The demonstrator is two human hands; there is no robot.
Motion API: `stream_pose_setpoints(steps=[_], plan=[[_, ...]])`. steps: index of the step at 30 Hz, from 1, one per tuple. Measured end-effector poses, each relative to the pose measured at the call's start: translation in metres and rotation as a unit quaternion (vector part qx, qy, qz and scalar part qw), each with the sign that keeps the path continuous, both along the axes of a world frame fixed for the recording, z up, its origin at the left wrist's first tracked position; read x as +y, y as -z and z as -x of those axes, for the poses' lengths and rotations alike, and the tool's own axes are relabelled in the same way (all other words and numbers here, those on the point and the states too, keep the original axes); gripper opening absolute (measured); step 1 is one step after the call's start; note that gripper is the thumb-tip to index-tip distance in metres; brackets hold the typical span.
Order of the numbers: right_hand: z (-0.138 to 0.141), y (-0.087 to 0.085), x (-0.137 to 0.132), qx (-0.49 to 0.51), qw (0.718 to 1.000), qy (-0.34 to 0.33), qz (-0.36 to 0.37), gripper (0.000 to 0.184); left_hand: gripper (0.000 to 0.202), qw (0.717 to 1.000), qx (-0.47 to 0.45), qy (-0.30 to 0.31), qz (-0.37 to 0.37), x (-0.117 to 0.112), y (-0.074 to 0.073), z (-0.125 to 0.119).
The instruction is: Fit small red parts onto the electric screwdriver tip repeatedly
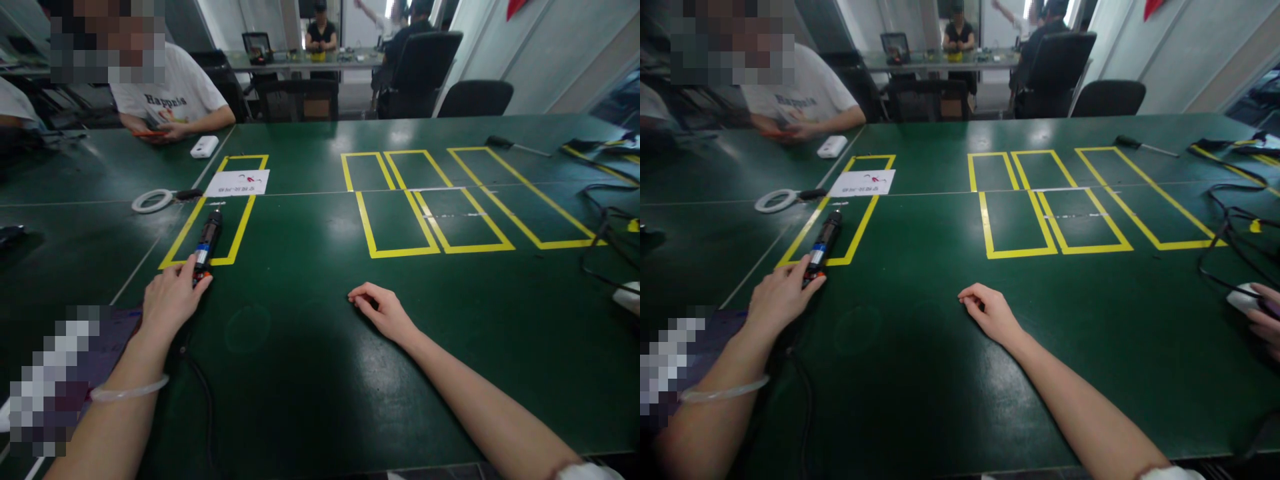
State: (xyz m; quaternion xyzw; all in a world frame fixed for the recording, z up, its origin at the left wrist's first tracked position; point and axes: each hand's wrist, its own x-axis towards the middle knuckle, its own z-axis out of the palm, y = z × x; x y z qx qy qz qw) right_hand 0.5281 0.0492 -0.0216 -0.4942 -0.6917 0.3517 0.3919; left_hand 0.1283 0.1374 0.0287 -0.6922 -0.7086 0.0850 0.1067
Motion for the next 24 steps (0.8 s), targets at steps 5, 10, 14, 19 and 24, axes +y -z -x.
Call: stream_pose_setpoints(steps=[5, 10, 14, 19, 24], plan=[[-0.001, 0.0, 0.0, -0.006, 1.0, -0.002, 0.002, 0.016, 0.043, 0.996, 0.019, 0.02, -0.085, -0.01, -0.002, -0.013], [-0.001, 0.0, 0.001, -0.014, 1.0, -0.003, 0.002, 0.015, 0.034, 0.995, 0.044, 0.033, -0.078, -0.015, -0.003, -0.022], [-0.001, 0.0, 0.001, -0.018, 1.0, -0.003, -0.004, 0.015, 0.04, 0.996, 0.044, -0.002, -0.082, -0.013, -0.006, -0.023], [0.0, 0.001, 0.002, -0.014, 1.0, -0.004, -0.002, 0.015, 0.045, 0.993, -0.039, -0.029, -0.11, -0.011, -0.016, -0.036], [0.0, 0.0, 0.001, -0.002, 1.0, -0.005, 0.006, 0.015, 0.036, 0.89, -0.438, 0.118, 0.048, -0.021, -0.018, -0.101]])
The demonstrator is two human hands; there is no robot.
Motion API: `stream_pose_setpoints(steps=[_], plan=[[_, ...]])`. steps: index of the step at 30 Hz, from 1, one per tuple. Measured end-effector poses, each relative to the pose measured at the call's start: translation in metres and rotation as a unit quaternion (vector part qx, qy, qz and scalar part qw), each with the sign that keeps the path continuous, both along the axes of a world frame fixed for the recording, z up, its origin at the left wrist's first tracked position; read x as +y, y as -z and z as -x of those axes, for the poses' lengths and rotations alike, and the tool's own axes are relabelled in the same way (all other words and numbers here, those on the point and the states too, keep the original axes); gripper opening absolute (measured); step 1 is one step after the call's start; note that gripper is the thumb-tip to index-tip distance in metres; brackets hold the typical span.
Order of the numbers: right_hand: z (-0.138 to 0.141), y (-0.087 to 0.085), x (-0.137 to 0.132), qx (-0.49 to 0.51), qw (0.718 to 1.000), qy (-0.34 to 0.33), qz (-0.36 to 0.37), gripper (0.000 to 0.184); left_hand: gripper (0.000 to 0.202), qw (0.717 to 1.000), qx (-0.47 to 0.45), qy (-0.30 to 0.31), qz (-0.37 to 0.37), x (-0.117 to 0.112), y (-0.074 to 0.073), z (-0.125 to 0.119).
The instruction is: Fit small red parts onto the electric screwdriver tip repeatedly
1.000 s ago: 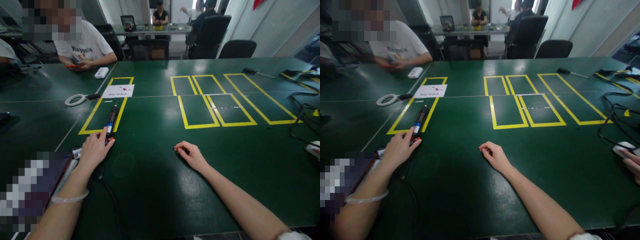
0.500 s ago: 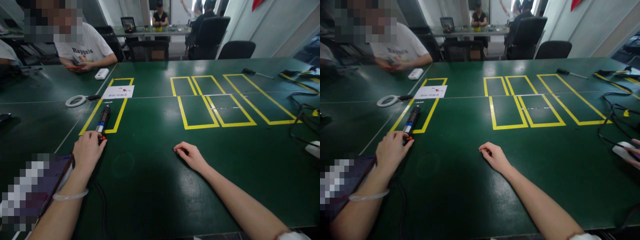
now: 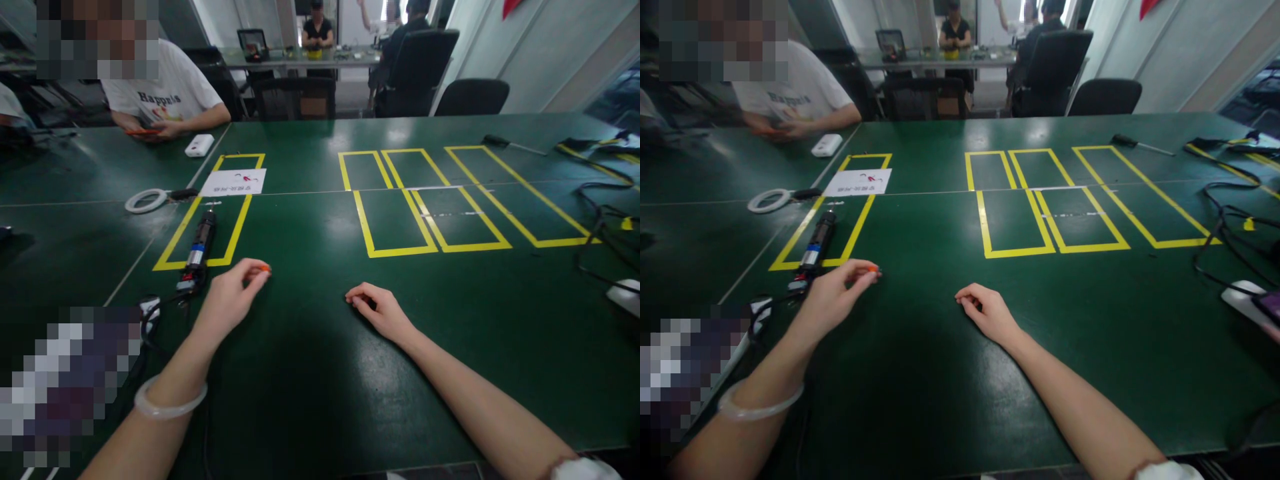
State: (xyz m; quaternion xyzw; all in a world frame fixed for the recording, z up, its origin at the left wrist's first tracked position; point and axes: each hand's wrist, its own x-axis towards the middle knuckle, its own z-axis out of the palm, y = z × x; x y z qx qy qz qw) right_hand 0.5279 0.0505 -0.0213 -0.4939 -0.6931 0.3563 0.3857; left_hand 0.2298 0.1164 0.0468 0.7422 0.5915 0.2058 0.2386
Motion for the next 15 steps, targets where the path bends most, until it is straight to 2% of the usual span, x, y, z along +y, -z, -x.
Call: stream_pose_setpoints(steps=[1, 3, 6, 9, 12, 15], plan=[[0.0, 0.0, 0.0, 0.003, 1.0, -0.001, 0.002, 0.015, 0.036, 0.993, -0.077, 0.053, 0.075, -0.003, 0.003, -0.017], [-0.001, 0.001, -0.001, 0.013, 1.0, -0.009, 0.005, 0.015, 0.036, 0.955, -0.191, 0.118, 0.194, -0.01, 0.012, -0.05], [0.0, 0.003, -0.002, 0.04, 0.998, -0.043, 0.011, 0.021, 0.036, 0.902, -0.286, 0.146, 0.288, -0.017, 0.03, -0.083], [0.002, 0.002, -0.003, 0.054, 0.995, -0.078, 0.017, 0.03, 0.036, 0.878, -0.317, 0.162, 0.322, -0.021, 0.046, -0.094], [0.005, 0.001, -0.003, 0.045, 0.995, -0.084, 0.019, 0.019, 0.037, 0.87, -0.325, 0.173, 0.329, -0.023, 0.053, -0.094], [0.007, 0.001, -0.003, 0.044, 0.996, -0.07, 0.023, 0.014, 0.034, 0.869, -0.338, 0.149, 0.329, -0.024, 0.054, -0.093]])
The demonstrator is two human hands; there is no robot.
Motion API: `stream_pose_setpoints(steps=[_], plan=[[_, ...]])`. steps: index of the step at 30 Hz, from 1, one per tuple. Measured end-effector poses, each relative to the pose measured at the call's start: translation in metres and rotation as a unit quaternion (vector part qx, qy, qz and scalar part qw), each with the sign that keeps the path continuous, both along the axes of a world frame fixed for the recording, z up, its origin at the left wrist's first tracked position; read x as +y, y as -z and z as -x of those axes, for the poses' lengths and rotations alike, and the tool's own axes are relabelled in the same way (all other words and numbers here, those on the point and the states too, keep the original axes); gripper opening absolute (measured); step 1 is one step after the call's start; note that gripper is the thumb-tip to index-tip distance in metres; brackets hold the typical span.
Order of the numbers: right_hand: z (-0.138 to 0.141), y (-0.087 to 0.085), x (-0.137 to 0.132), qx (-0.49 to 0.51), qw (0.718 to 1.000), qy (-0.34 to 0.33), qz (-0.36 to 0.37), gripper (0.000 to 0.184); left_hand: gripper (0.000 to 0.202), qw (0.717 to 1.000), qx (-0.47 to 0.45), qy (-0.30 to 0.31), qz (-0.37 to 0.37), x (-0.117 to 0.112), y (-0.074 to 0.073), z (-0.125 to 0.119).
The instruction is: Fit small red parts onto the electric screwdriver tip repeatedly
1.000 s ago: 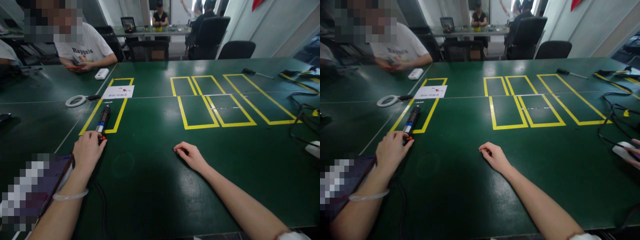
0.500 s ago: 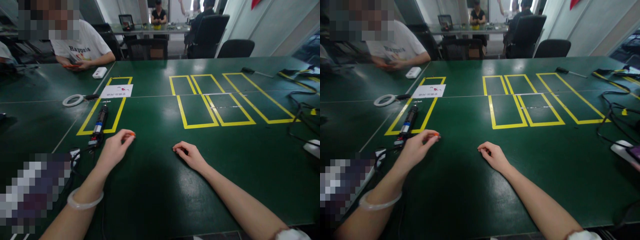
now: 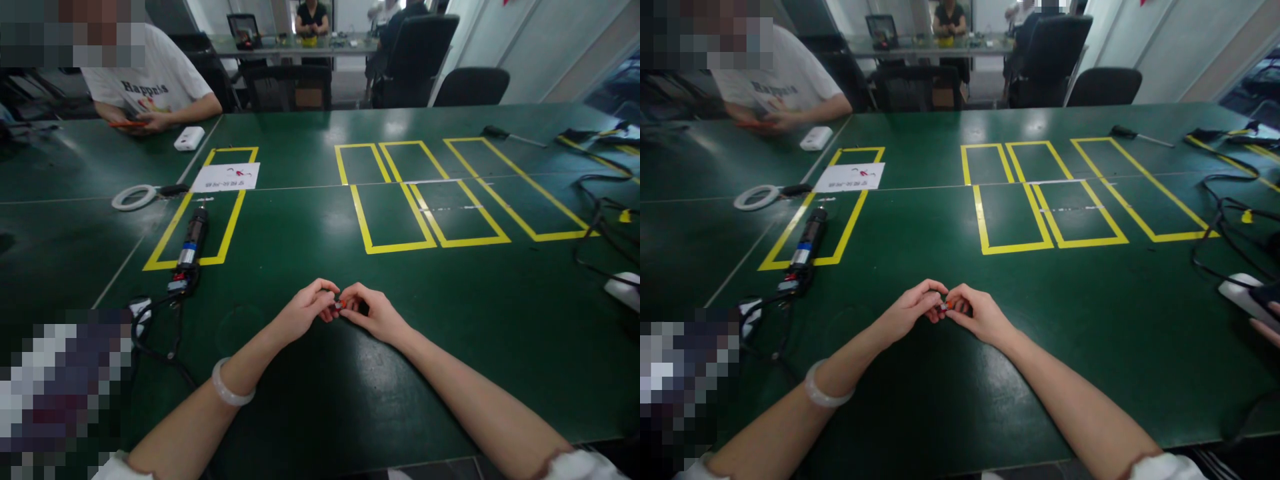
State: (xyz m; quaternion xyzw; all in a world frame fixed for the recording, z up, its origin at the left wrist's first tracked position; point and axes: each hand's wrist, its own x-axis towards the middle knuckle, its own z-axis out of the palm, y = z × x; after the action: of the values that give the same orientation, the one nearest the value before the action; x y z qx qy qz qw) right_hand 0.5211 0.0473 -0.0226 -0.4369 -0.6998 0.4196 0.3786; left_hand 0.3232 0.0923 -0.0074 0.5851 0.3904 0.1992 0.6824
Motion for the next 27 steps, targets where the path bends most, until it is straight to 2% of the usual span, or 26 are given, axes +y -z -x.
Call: stream_pose_setpoints(steps=[3, 7, 13, 17, 21, 27], plan=[[-0.0002, 0.0019, 0.0005, -0.001, 1.0, 0.023, -0.001, 0.011, 0.034, 1.0, 0.0, -0.009, 0.005, 0.0, 0.0003, -0.0002], [-0.0013, 0.0039, 0.0014, -0.001, 0.999, 0.047, -0.004, 0.01, 0.033, 1.0, -0.012, 0.013, -0.008, -0.0002, 0.0018, 0.0001], [-0.0005, 0.0053, 0.0016, -0.009, 0.999, 0.046, -0.007, 0.013, 0.031, 1.0, -0.005, 0.001, -0.014, -0.0026, 0.0028, -0.0008], [-0.0004, 0.0029, 0.0027, 0.027, 0.998, 0.055, 0.023, 0.016, 0.027, 0.997, 0.01, -0.014, -0.078, -0.0051, 0.0015, -0.0009], [-0.0021, -0.0009, 0.0036, 0.031, 0.997, 0.053, 0.037, 0.01, 0.02, 0.985, 0.043, -0.004, -0.166, -0.0075, 0.0002, -0.0003], [-0.0033, -0.0002, 0.0026, 0.016, 0.999, 0.049, 0.009, 0.012, 0.025, 0.984, 0.038, -0.023, -0.174, -0.0073, 0.0003, -0.0008]])
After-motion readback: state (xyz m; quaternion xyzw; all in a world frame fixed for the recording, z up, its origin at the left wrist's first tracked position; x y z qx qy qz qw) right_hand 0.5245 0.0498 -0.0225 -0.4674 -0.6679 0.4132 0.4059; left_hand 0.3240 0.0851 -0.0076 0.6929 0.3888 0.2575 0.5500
